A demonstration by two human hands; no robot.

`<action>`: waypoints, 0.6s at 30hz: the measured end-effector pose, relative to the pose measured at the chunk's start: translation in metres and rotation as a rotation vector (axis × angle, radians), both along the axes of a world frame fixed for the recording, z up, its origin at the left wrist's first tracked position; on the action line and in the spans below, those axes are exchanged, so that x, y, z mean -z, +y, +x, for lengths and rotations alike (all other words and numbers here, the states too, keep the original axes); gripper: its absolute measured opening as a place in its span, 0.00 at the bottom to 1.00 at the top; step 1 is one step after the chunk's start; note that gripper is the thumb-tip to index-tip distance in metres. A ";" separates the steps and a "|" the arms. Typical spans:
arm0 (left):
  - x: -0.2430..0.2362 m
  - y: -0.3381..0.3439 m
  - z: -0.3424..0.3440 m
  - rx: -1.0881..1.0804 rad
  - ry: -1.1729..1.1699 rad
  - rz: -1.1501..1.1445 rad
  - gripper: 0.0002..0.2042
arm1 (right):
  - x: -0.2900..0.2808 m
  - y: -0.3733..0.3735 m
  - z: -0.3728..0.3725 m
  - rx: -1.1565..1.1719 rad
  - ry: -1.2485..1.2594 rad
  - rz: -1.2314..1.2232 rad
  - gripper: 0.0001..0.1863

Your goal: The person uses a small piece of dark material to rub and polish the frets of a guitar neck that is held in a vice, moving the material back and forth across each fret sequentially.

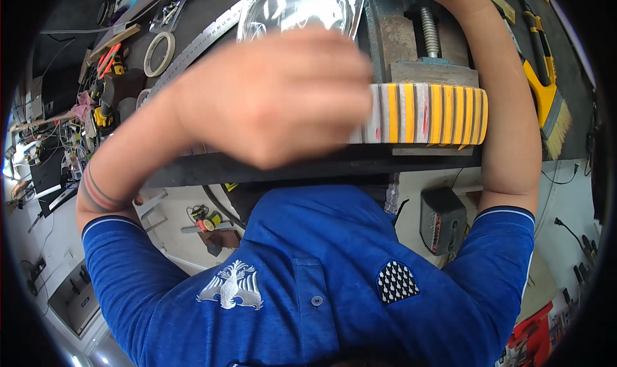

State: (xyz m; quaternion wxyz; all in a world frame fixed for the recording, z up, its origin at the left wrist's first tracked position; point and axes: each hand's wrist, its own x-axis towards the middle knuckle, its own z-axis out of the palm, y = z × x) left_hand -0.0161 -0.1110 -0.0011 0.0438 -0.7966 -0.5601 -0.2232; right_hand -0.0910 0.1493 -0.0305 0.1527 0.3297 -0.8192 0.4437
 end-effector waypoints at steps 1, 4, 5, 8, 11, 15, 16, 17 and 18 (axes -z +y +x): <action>0.003 0.000 0.009 0.006 -0.029 0.002 0.15 | -0.001 0.000 -0.002 0.000 0.003 0.001 0.08; 0.000 0.000 0.006 0.007 -0.023 -0.017 0.13 | 0.000 0.000 -0.001 -0.007 -0.038 -0.024 0.08; -0.005 0.001 -0.003 0.010 -0.001 -0.041 0.13 | 0.000 0.000 0.000 -0.008 -0.037 -0.024 0.08; -0.004 0.000 0.015 0.020 0.000 -0.031 0.13 | 0.001 -0.001 -0.002 0.030 0.028 0.056 0.09; 0.005 0.000 0.017 0.028 -0.002 0.064 0.16 | -0.001 0.001 0.002 -0.032 -0.025 -0.045 0.09; 0.007 -0.006 0.016 -0.042 -0.054 0.014 0.15 | 0.002 -0.005 -0.002 0.003 0.009 0.040 0.09; 0.007 -0.010 0.027 -0.069 -0.061 -0.005 0.15 | 0.006 -0.016 -0.011 -0.029 0.015 0.015 0.09; 0.004 -0.003 0.021 -0.010 -0.071 0.027 0.14 | -0.003 -0.001 -0.001 0.026 0.001 0.049 0.08; 0.002 -0.003 0.018 -0.002 -0.072 0.026 0.13 | -0.004 0.000 0.003 0.017 -0.023 0.018 0.08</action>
